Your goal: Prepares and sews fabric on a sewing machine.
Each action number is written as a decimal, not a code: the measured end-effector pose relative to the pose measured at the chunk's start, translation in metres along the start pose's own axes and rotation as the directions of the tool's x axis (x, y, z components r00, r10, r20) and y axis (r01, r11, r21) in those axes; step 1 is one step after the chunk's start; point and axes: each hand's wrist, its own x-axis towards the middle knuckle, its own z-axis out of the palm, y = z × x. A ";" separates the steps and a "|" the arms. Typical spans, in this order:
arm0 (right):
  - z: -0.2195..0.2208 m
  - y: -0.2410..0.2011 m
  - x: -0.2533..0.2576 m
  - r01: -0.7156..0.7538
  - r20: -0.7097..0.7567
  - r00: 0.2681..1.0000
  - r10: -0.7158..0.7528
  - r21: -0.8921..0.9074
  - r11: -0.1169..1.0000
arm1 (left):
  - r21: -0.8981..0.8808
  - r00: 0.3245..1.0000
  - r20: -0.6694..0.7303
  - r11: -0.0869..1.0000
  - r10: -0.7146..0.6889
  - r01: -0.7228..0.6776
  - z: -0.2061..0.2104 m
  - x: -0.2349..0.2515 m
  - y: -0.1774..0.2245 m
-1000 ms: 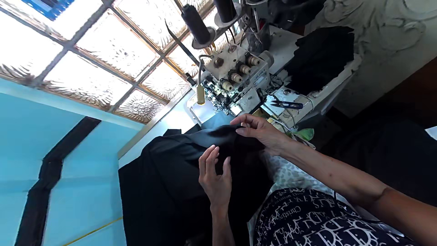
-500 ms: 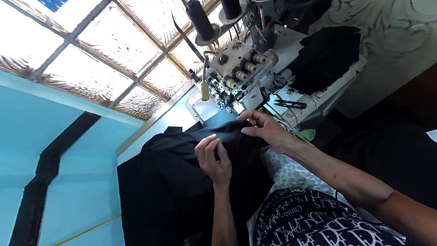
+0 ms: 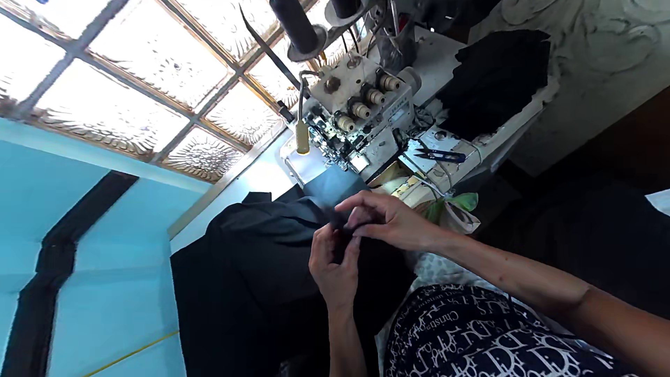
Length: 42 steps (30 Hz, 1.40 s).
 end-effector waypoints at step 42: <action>-0.008 0.063 -0.066 -0.461 -0.343 0.814 0.469 0.112 0.880 | 0.473 0.947 0.304 0.846 0.105 -0.245 0.015 0.092 -0.062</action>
